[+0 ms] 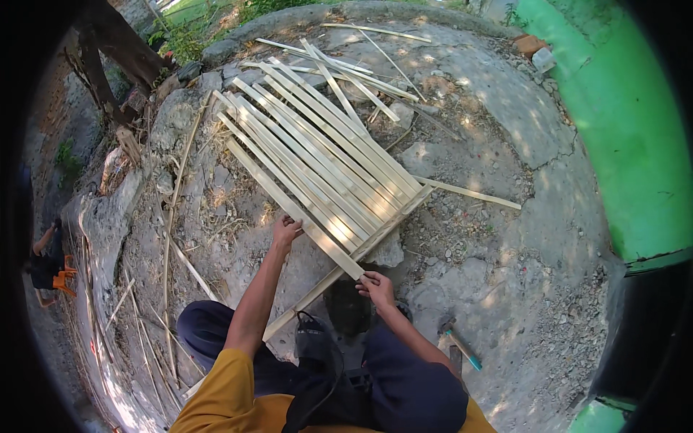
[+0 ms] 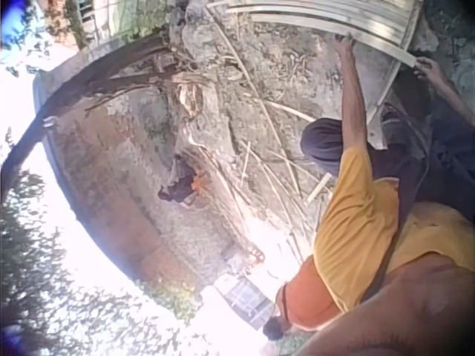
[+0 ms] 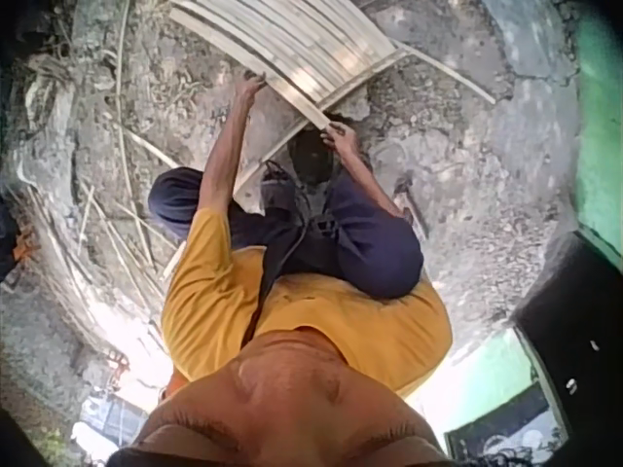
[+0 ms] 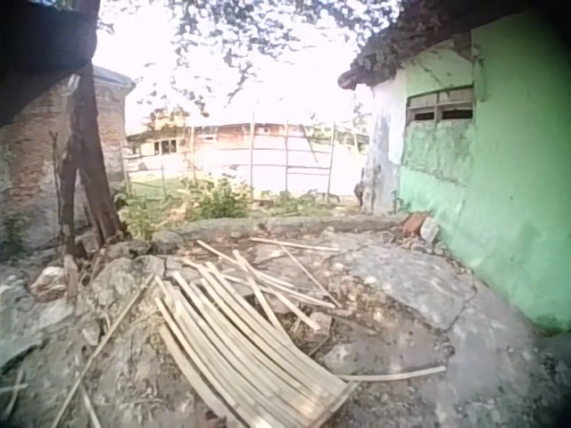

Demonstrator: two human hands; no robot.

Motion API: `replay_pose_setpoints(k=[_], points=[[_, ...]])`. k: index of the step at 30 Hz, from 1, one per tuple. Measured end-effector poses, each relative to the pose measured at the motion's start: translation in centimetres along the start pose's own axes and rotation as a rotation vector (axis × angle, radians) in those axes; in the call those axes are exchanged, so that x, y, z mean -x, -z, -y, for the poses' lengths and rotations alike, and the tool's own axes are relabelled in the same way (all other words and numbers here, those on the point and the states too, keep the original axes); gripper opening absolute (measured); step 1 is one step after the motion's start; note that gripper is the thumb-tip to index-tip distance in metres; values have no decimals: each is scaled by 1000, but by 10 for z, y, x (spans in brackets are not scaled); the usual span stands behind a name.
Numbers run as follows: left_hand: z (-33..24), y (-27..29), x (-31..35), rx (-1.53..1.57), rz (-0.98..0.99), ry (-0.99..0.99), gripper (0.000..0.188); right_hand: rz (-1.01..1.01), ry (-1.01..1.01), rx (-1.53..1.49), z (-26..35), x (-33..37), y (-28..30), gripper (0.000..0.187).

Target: The person assembles a bamboo mat by aligning bamboo slats and securing them with thin strips by hand.

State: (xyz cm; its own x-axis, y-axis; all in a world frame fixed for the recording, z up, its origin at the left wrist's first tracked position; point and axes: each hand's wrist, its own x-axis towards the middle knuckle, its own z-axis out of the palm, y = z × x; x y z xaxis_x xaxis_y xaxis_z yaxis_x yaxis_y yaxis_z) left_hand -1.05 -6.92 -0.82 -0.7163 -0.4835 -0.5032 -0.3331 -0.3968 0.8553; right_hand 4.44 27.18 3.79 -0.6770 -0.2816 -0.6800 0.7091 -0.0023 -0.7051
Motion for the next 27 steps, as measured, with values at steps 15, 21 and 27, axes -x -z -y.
replay_pose_setpoints(k=[15, 21, 27], points=[[-19, 4, -21, 25, 1, -14, 36, -14, -28, -27, 16, -26, -21, 26], [-19, 4, -9, 51, -31, -30, 38, -16, 8, 25, 18, -26, -23, 23], [-12, -19, 20, 62, -56, -4, 39, -41, -14, 6, 13, -16, -8, 16]])
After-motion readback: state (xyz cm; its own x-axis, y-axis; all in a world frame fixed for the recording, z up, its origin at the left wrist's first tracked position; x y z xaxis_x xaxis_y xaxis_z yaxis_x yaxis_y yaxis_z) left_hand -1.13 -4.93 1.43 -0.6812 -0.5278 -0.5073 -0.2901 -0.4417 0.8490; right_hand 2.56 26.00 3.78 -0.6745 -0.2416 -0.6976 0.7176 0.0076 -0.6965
